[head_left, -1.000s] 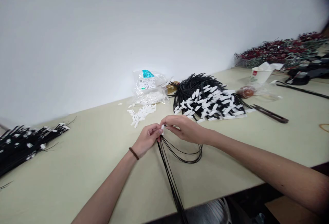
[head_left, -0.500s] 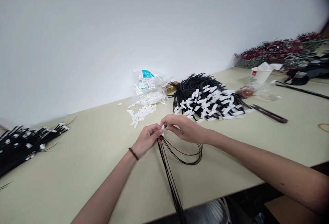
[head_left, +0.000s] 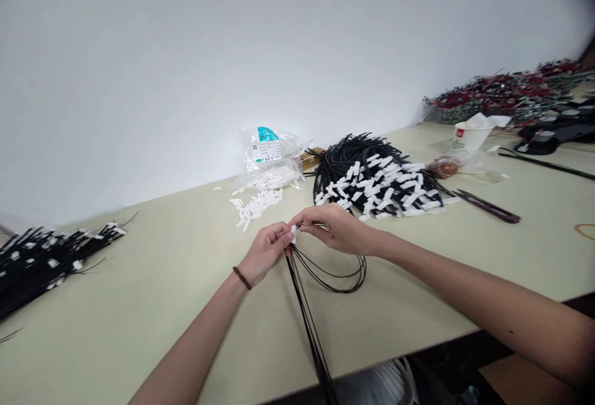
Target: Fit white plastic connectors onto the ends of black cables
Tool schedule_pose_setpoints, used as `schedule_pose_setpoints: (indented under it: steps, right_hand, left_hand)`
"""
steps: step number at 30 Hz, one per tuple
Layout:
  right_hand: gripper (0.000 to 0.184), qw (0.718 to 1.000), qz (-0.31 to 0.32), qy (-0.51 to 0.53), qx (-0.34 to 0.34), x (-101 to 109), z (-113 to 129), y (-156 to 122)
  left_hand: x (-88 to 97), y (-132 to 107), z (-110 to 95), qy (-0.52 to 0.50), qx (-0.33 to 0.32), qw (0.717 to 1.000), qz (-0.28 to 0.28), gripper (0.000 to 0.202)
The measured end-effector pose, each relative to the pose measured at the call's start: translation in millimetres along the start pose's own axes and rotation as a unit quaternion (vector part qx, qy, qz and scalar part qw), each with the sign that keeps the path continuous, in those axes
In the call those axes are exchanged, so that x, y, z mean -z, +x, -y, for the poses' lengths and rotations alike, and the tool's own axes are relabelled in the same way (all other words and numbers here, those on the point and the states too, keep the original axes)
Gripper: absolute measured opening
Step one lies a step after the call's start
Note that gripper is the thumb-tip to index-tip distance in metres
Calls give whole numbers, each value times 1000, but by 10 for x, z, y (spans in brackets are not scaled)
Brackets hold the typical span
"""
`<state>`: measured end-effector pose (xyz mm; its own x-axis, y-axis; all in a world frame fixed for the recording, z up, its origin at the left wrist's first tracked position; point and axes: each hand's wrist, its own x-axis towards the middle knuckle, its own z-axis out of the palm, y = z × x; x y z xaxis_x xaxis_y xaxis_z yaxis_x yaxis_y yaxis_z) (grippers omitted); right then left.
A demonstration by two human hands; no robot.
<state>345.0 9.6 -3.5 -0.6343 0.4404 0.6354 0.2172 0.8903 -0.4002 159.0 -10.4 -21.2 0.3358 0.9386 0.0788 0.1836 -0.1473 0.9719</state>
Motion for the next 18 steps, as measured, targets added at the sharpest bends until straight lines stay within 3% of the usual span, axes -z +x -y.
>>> schedule_pose_setpoints:
  steps: [18]
  right_hand:
    - [18,1000,-2,19,11,-48,17,-6]
  left_hand:
    - [-36,-25,-50,7,-19,1000,1,33]
